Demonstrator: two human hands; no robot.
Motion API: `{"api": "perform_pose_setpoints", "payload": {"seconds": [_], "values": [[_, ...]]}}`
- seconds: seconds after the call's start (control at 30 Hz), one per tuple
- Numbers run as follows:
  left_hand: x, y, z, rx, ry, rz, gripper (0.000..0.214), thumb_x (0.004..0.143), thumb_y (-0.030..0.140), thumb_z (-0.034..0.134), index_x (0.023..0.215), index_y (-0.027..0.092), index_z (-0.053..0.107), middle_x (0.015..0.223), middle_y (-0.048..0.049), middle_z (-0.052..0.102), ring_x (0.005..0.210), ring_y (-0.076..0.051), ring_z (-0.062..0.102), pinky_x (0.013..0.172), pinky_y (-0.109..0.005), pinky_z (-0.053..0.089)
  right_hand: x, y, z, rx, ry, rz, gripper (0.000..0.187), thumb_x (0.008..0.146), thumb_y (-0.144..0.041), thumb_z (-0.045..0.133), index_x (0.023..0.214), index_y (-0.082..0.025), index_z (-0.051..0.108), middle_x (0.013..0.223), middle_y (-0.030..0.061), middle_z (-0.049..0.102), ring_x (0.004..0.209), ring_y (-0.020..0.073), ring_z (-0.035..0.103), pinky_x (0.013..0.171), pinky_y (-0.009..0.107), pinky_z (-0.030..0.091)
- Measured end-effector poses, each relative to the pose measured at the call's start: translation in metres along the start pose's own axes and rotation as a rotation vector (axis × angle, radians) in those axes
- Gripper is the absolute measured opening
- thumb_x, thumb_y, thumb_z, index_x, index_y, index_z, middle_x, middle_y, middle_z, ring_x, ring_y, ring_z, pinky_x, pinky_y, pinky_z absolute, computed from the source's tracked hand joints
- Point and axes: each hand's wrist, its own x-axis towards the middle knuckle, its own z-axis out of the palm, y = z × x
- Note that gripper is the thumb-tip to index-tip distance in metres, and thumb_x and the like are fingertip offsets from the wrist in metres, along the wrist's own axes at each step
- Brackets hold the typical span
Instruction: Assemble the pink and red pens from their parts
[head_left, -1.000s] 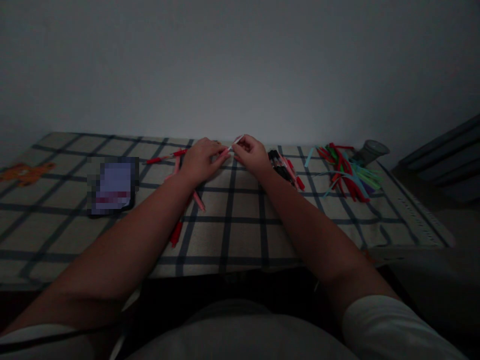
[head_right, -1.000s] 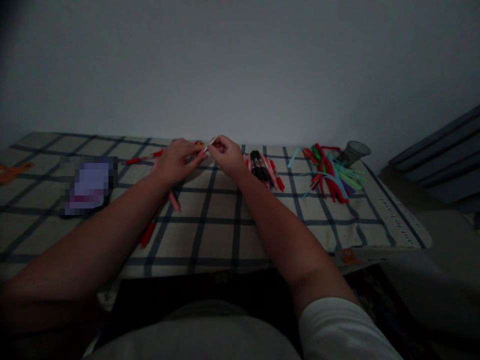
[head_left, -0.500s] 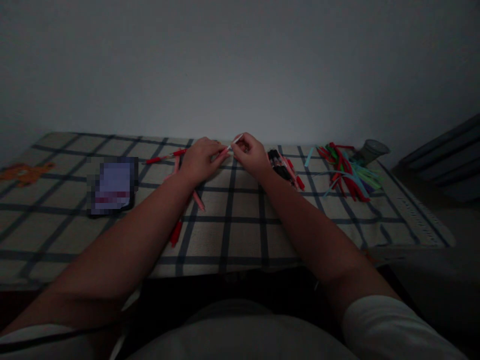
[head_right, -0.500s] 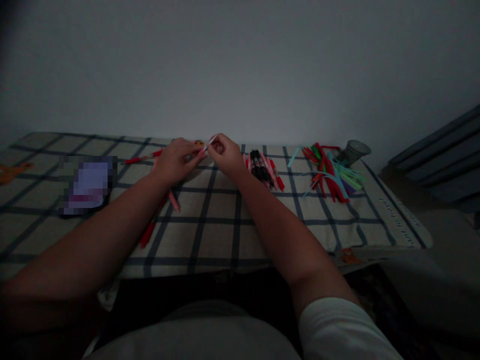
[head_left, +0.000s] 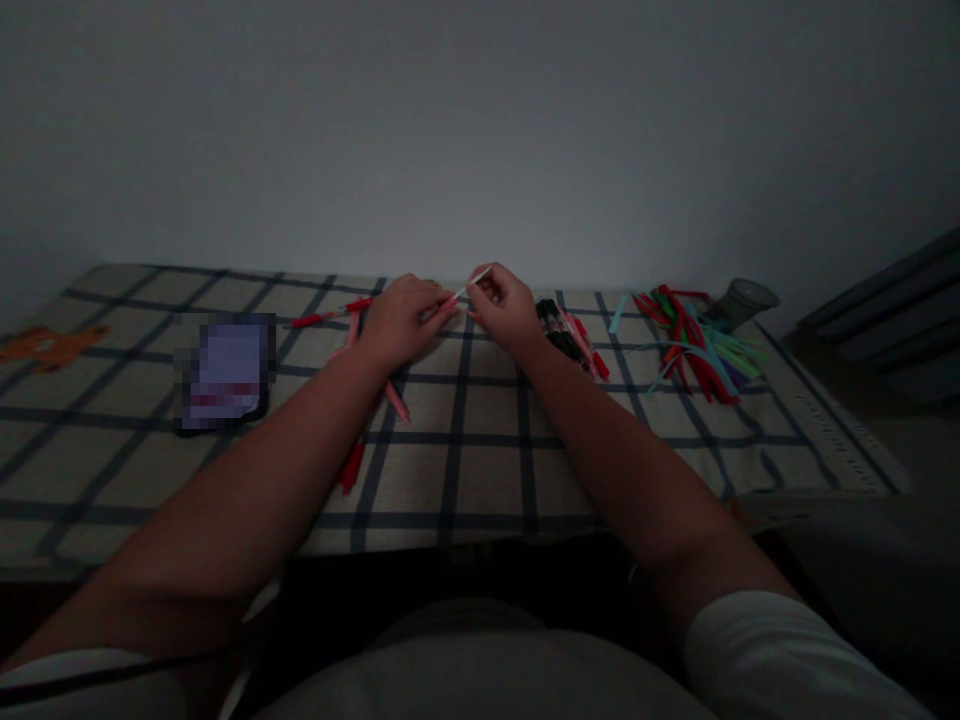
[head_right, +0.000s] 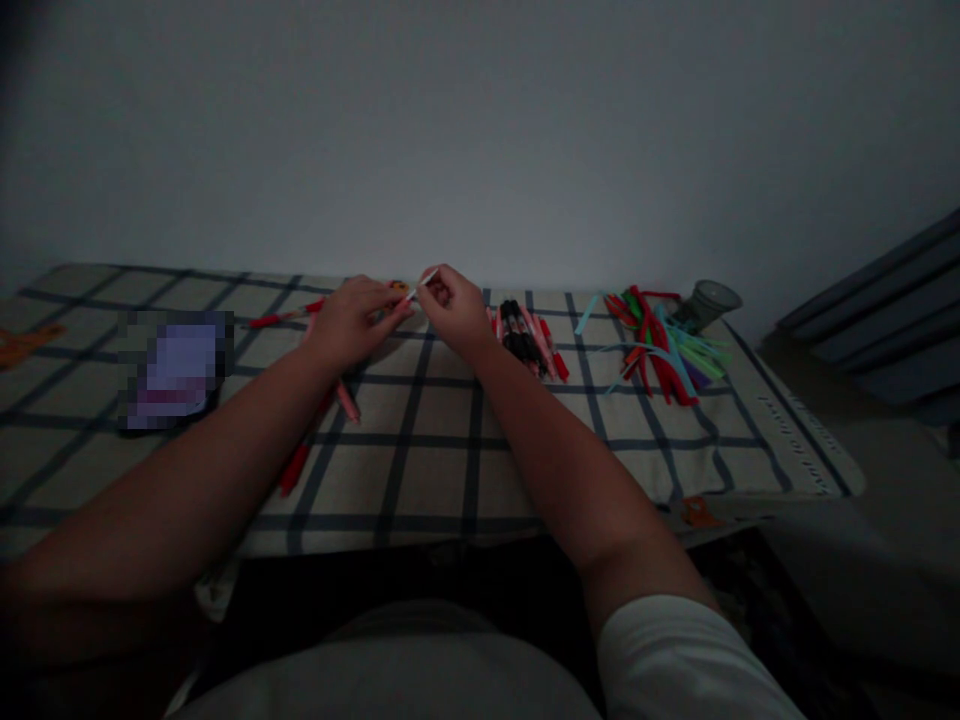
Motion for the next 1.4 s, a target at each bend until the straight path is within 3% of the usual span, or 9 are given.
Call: {"api": "perform_pose_setpoints", "payload": {"seconds": [0.33, 0.5, 0.77, 1.13, 1.4], "values": [[-0.001, 0.002, 0.000, -0.007, -0.006, -0.010, 0.045, 0.113, 0.054, 0.053, 0.112, 0.023, 0.085, 0.109, -0.0123, 0.087, 0.106, -0.032, 0.074, 0.100, -0.049, 0.056, 0.000, -0.007, -0.003, 0.000, -0.073, 0.033, 0.013, 0.102, -0.037, 0.066, 0.097, -0.027, 0.058, 0.083, -0.0019, 0.059, 0.080, 0.0176, 0.057, 0.081, 0.033, 0.052], [0.000, 0.003, -0.001, -0.024, -0.029, -0.020, 0.043, 0.113, 0.052, 0.052, 0.113, 0.023, 0.085, 0.111, -0.0124, 0.087, 0.108, -0.033, 0.075, 0.103, -0.049, 0.056, -0.001, -0.010, -0.003, -0.056, -0.063, -0.041, 0.013, 0.105, -0.036, 0.061, 0.097, -0.027, 0.058, 0.084, -0.0012, 0.058, 0.078, 0.0183, 0.055, 0.081, 0.035, 0.050], [0.000, 0.001, -0.001, -0.008, -0.008, -0.001, 0.042, 0.114, 0.052, 0.054, 0.113, 0.024, 0.086, 0.108, -0.0107, 0.087, 0.106, -0.031, 0.075, 0.102, -0.048, 0.057, -0.002, -0.012, -0.003, -0.093, -0.062, -0.021, 0.011, 0.103, -0.034, 0.066, 0.096, -0.028, 0.059, 0.084, -0.0008, 0.058, 0.080, 0.0192, 0.053, 0.079, 0.035, 0.048], [0.001, 0.007, -0.006, -0.034, -0.003, -0.047, 0.038, 0.113, 0.048, 0.058, 0.118, 0.025, 0.088, 0.109, -0.0101, 0.087, 0.106, -0.030, 0.077, 0.098, -0.043, 0.057, 0.001, 0.002, 0.009, 0.139, -0.005, 0.127, 0.022, 0.101, -0.044, 0.070, 0.099, -0.030, 0.054, 0.089, -0.0010, 0.066, 0.083, 0.0173, 0.063, 0.075, 0.030, 0.053], [0.001, 0.007, -0.006, 0.011, -0.034, -0.084, 0.033, 0.112, 0.046, 0.061, 0.117, 0.027, 0.087, 0.109, -0.0091, 0.087, 0.107, -0.030, 0.078, 0.095, -0.040, 0.055, 0.004, 0.003, 0.009, 0.192, -0.037, 0.146, 0.018, 0.102, -0.034, 0.070, 0.096, -0.028, 0.054, 0.090, -0.0014, 0.066, 0.086, 0.0156, 0.065, 0.081, 0.028, 0.056]]}}
